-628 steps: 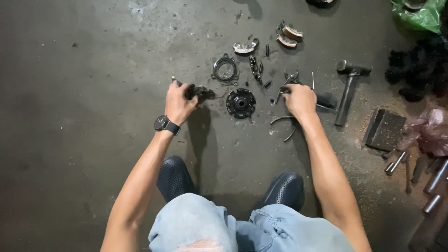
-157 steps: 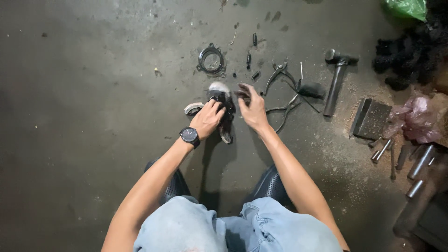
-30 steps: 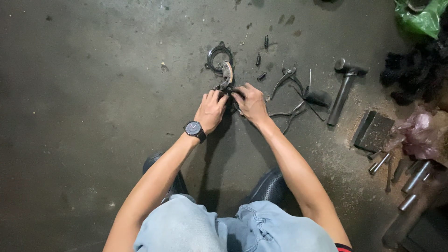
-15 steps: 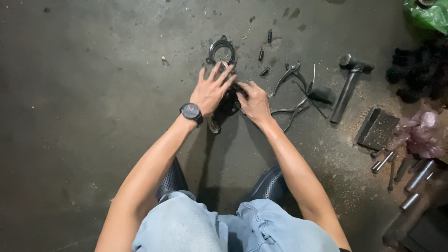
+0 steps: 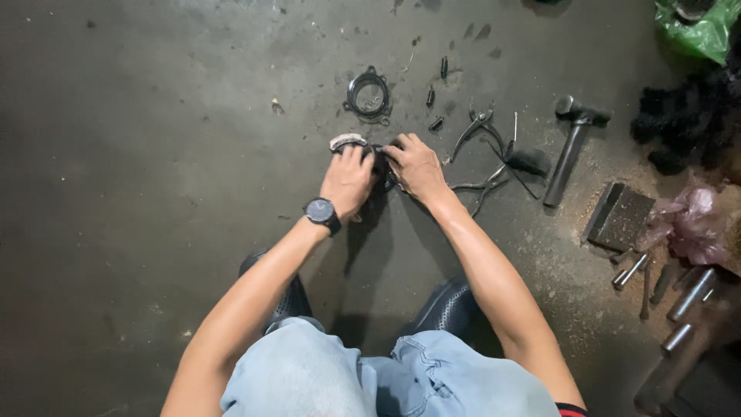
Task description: The person sits on the workshop floor reassembling a greasy mechanical component, fitting brake shoes and small parts into a hub assembly by hand. They use pliers and a screwdriver to adjust and seat parts, then place the assembled unit aside with other completed components.
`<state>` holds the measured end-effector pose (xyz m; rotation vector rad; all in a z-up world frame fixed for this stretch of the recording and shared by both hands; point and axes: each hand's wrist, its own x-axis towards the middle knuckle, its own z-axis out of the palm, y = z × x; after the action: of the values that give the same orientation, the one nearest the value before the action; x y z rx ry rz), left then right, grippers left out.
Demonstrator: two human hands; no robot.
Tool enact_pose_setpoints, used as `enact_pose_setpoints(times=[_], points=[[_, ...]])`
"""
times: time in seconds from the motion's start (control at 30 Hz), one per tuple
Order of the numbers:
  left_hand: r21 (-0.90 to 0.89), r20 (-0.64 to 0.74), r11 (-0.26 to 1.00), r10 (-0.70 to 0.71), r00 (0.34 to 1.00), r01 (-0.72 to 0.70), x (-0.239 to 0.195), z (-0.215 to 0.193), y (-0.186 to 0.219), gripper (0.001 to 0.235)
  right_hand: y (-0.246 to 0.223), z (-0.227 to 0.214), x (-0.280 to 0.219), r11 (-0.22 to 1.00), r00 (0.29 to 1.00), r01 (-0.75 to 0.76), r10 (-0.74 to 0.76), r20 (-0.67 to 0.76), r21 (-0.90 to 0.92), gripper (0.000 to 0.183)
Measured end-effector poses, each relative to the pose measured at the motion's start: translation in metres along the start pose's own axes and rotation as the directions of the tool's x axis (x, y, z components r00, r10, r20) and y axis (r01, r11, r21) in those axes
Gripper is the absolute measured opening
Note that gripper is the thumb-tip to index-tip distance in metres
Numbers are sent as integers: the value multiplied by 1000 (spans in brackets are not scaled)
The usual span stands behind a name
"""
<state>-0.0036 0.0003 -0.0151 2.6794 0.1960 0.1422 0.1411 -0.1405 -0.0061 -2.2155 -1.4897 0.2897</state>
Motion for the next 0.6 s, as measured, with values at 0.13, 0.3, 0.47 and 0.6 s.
enact_pose_setpoints(times=[0.13,0.3,0.47,0.6], points=[[10,41,1000,19,999,-19,-1,12,6,39,11,10,-5,1000,1000,-18,18,0,-3,17],[1,-38,998,60,997,-60,-3,14,7,36,-1,-5,-2,1000,1000,-6,5,10,30,21],[-92,8,995,44,999,-43,-9,16,2,40,3,0,-2,999,999,-34,34,31,-10,18],[-83,38,995,50,998,-47,-10,24,-3,39,2,-2,-5,998,999,-42,43,-29,49,28]])
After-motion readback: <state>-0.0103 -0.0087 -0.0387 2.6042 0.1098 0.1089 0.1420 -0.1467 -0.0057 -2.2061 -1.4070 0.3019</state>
